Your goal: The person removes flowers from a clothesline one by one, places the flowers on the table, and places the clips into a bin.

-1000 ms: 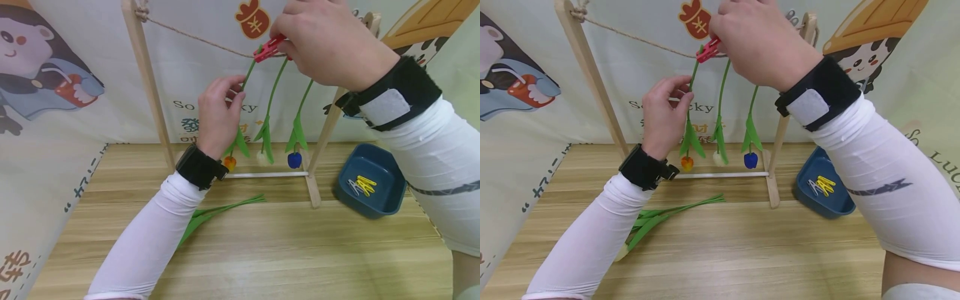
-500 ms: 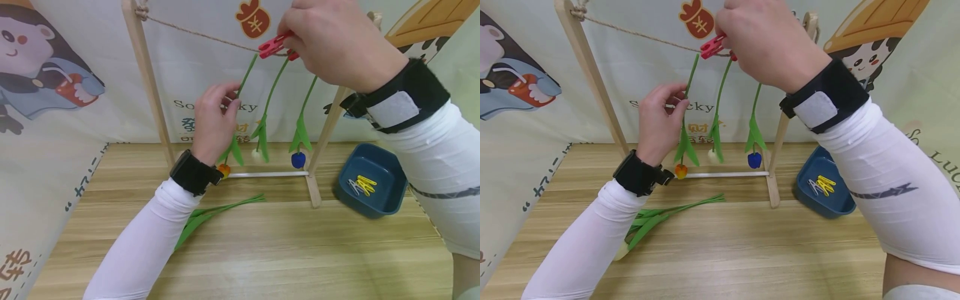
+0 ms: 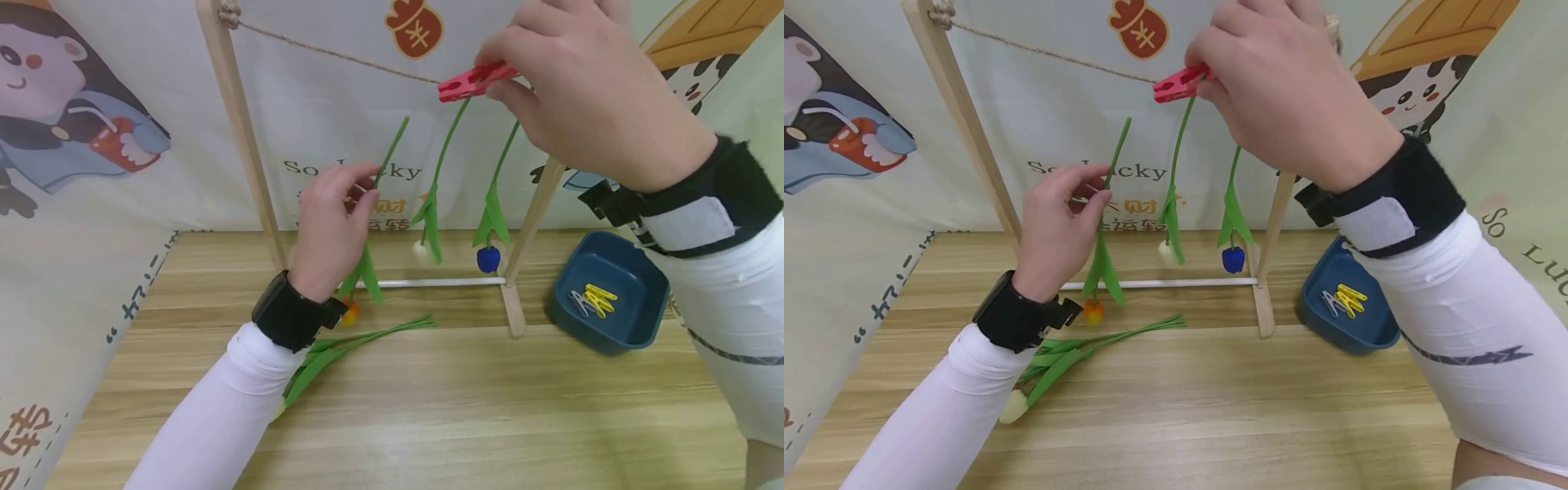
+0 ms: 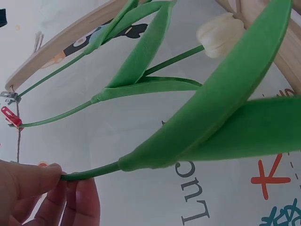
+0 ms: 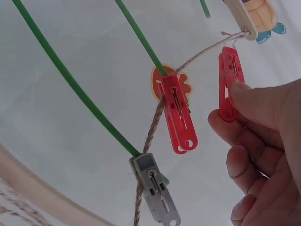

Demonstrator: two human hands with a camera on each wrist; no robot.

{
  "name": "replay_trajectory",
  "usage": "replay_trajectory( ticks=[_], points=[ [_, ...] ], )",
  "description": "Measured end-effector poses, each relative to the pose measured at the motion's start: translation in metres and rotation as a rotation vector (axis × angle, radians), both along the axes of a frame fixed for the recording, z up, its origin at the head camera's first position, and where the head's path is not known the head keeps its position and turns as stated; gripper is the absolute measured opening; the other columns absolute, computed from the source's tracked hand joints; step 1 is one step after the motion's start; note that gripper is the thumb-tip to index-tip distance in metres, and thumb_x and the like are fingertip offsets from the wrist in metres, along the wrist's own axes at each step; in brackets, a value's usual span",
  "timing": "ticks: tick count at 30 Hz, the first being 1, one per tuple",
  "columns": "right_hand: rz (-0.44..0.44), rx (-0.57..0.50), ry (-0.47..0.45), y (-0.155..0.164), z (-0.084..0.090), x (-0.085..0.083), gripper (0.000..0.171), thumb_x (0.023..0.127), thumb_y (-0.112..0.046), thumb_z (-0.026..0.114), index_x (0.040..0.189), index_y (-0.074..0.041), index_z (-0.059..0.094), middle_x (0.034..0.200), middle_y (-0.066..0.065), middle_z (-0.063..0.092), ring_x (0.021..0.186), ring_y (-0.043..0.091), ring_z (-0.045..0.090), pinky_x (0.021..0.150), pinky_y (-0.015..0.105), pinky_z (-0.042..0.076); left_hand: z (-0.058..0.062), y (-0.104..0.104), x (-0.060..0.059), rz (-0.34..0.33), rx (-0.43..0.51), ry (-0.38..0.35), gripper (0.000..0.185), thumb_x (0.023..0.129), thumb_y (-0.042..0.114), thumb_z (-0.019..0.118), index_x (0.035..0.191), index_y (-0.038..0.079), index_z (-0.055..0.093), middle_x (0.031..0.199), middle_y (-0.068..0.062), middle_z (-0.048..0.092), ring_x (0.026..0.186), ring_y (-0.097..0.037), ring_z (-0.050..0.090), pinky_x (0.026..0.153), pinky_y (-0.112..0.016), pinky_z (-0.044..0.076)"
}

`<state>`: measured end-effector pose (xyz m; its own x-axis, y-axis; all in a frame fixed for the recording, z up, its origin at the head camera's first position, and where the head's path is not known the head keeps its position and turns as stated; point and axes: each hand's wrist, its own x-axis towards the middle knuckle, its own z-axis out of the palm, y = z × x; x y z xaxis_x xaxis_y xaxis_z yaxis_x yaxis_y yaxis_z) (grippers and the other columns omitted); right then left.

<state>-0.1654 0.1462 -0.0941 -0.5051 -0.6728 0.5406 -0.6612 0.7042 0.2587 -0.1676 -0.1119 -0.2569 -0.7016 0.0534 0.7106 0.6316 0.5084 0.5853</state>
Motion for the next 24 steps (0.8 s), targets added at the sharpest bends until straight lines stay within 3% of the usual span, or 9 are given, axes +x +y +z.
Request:
replay_trajectory(
  ticks=[9,17,24],
  points=[
    [0.038,-0.015,-0.020,0.028,-0.027,0.021,0.037,0.093,-0.007,0.083,0.127,0.000,0.071,0.117,0.024,0.070,0.107,0.043,0.047,0.081,0.060,0.026,-0.003,-0.010,0.026,-0.018,-0.099,-0.071,0.031,0.097,-0.006,0.073,0.127,-0.001,0.074,0.105,-0.012,0.073,0.089,-0.023,0.068,0.074,-0.034,0.059],
    [0.004,-0.029,-0.087,0.059,-0.061,0.030,0.039,0.085,-0.007,0.088,0.121,-0.003,0.074,0.111,0.021,0.074,0.097,0.042,0.051,0.073,0.056,0.025,-0.010,-0.014,0.045,-0.051,-0.240,-0.162,0.035,0.094,-0.005,0.077,0.128,0.002,0.076,0.105,-0.010,0.074,0.089,-0.022,0.069,0.072,-0.034,0.059],
    [-0.101,-0.052,-0.201,0.095,-0.095,0.033,0.035,0.084,-0.009,0.088,0.117,-0.007,0.077,0.107,0.017,0.076,0.096,0.038,0.054,0.069,0.050,0.021,-0.025,-0.014,0.056,-0.116,-0.338,-0.254,0.032,0.095,-0.006,0.076,0.126,0.002,0.076,0.104,-0.008,0.074,0.090,-0.021,0.069,0.075,-0.035,0.060]
  ],
)
